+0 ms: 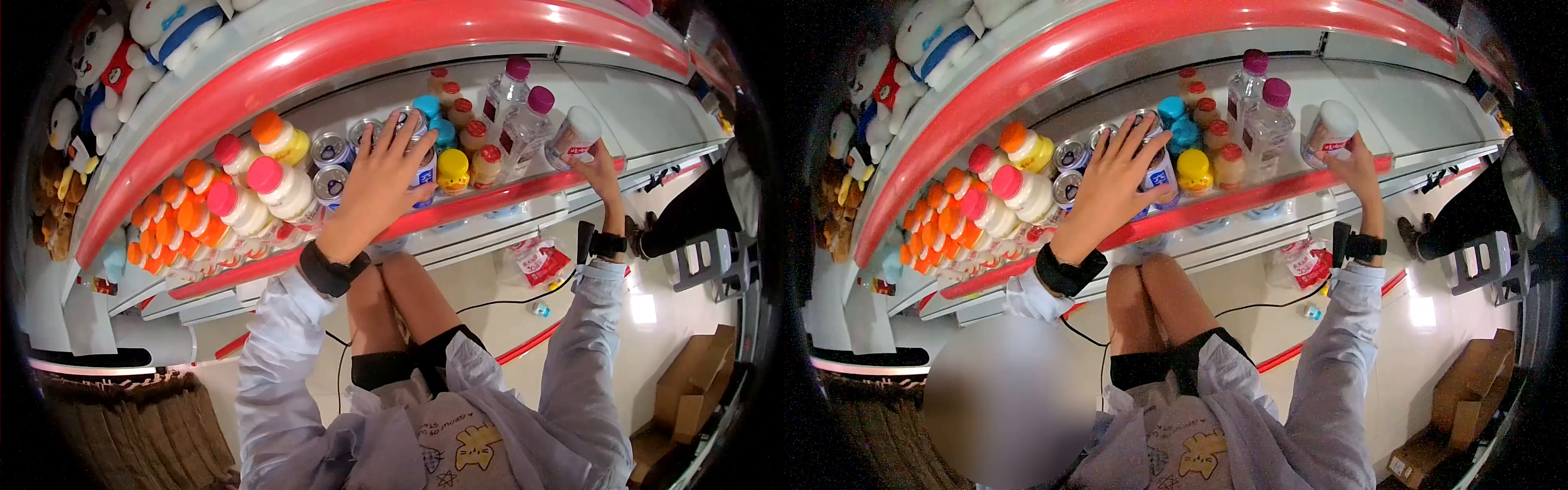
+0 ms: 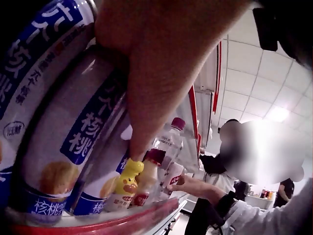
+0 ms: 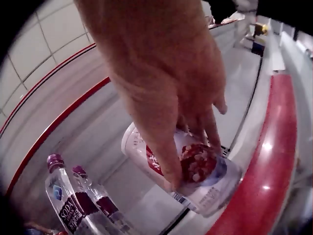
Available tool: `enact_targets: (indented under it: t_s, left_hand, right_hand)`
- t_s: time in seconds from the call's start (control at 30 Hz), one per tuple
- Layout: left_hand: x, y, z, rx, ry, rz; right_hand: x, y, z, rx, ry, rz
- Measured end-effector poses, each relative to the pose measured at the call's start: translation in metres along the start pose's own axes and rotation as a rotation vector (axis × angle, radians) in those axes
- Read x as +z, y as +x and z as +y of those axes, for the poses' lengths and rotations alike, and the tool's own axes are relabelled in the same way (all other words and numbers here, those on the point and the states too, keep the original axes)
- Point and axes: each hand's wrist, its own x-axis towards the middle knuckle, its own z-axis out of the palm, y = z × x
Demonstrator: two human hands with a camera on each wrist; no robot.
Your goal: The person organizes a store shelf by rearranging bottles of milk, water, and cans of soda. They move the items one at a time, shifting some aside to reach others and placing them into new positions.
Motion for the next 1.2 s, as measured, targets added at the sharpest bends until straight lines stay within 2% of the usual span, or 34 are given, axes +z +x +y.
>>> enact_targets:
  t_s: [0.1,0.2,0.3,0.4,0.43,0.53,0.63,0.73,0.83,0.93,0.97,1.2]
  left_hand:
    - [0.002,0.0,-0.001,0.006,0.007,0.01]
    - [0.0,0.0,-0.001,0.009,0.01,-0.004]
    - [-0.003,0.001,0.001,-0.01,0.003,-0.032]
    - [-0.001,0.0,0.001,0.003,0.024,-0.022]
    - [0.0,-0.001,0.001,0.003,0.023,-0.024]
    - [0.0,-0.001,0.0,0.003,0.017,-0.021]
    - [-0.001,-0.002,0.002,0.003,0.0,-0.021]
    - [-0.003,-0.002,0.002,0.005,0.003,-0.03]
    - [-0.003,-0.002,0.002,0.014,0.007,-0.025]
    - [0.0,-0.002,0.001,0.016,0.021,-0.017]
    - [0.001,-0.002,0.001,0.02,0.022,-0.012]
    - [0.001,-0.001,0.001,0.018,0.022,-0.006]
  right_hand:
    - [-0.004,0.001,0.0,0.095,0.002,-0.047]
    - [-0.006,-0.006,-0.004,0.096,-0.012,-0.061]
    - [-0.029,-0.004,-0.025,-0.277,-0.324,0.327]
    - [-0.034,0.003,-0.142,-0.102,-0.166,0.294]
    - [-0.028,0.008,-0.158,-0.008,-0.099,0.182]
    - [0.025,0.017,-0.192,0.136,-0.181,0.04]
    - [0.065,0.014,-0.188,-0.129,-0.465,0.141]
    - [0.064,0.014,-0.193,-0.001,-0.423,0.193]
    - [0.048,0.019,-0.17,0.011,-0.475,0.235]
    - [0.028,0.024,-0.148,-0.124,-0.356,0.228]
    - [0.021,0.027,-0.139,-0.094,-0.363,0.191]
    - [0.012,0.034,-0.138,-0.124,-0.621,0.132]
